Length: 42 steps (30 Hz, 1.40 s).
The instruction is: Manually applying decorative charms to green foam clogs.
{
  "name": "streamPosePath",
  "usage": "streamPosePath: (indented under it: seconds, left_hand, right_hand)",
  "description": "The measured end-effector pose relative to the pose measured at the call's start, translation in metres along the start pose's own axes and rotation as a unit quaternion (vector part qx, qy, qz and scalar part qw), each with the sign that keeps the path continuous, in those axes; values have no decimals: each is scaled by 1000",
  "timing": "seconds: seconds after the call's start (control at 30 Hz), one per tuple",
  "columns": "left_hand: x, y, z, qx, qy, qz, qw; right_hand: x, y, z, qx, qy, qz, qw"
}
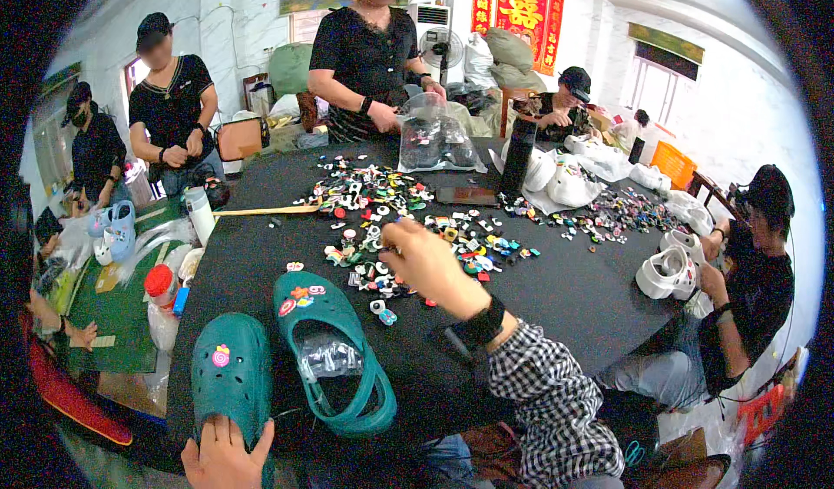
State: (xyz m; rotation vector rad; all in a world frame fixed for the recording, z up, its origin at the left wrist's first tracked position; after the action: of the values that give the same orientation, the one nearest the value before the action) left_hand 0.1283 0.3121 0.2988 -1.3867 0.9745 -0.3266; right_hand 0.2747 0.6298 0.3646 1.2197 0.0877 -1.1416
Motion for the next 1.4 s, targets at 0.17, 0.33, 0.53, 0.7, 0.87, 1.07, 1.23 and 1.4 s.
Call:
streamPosePath:
  seconds: [0.17,0.33,0.53,0.7,0.87,1.07,1.23,1.4]
  left_hand:
    - [-3,4,13,-19,27,-39,999]
    - [3,9,4,-32,32,-48,998]
    - [-4,2,7,-13,46,-28,998]
    - [-16,5,9,-44,16,-72,996]
    - [-27,0,14,-70,12,-71,995]
    - [-43,-4,12,-157,-19,-66,985]
    - [-57,5,15,-176,-34,-112,977]
    - [-62,22,4,-167,-54,-141,974]
  right_hand:
    - [-5,-21,-124,-50,-148,56,986]
    - [-8,-44,-149,71,-219,223,947]
    - [-25,-50,-147,205,-193,250,926]
    - [-41,-71,-142,108,-121,204,965]
    - [-38,-93,-128,57,-93,231,967]
    - [-38,-74,-139,124,-143,269,945]
    - [-61,-47,-117,1,-95,131,987]
    - [-61,-58,-146,-9,-104,59,993]
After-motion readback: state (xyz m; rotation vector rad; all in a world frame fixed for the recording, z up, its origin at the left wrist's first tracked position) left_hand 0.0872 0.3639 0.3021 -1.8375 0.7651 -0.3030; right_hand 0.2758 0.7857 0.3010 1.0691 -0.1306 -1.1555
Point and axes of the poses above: each hand's wrist, its own x-axis away from the middle knuckle, its own y-axis out of the back of the hand, z = x × y, the point moved 9 cm from there along -x, towards the middle knuckle, and after that the axes turned 14 degrees about -y, right-handed, at the moved point
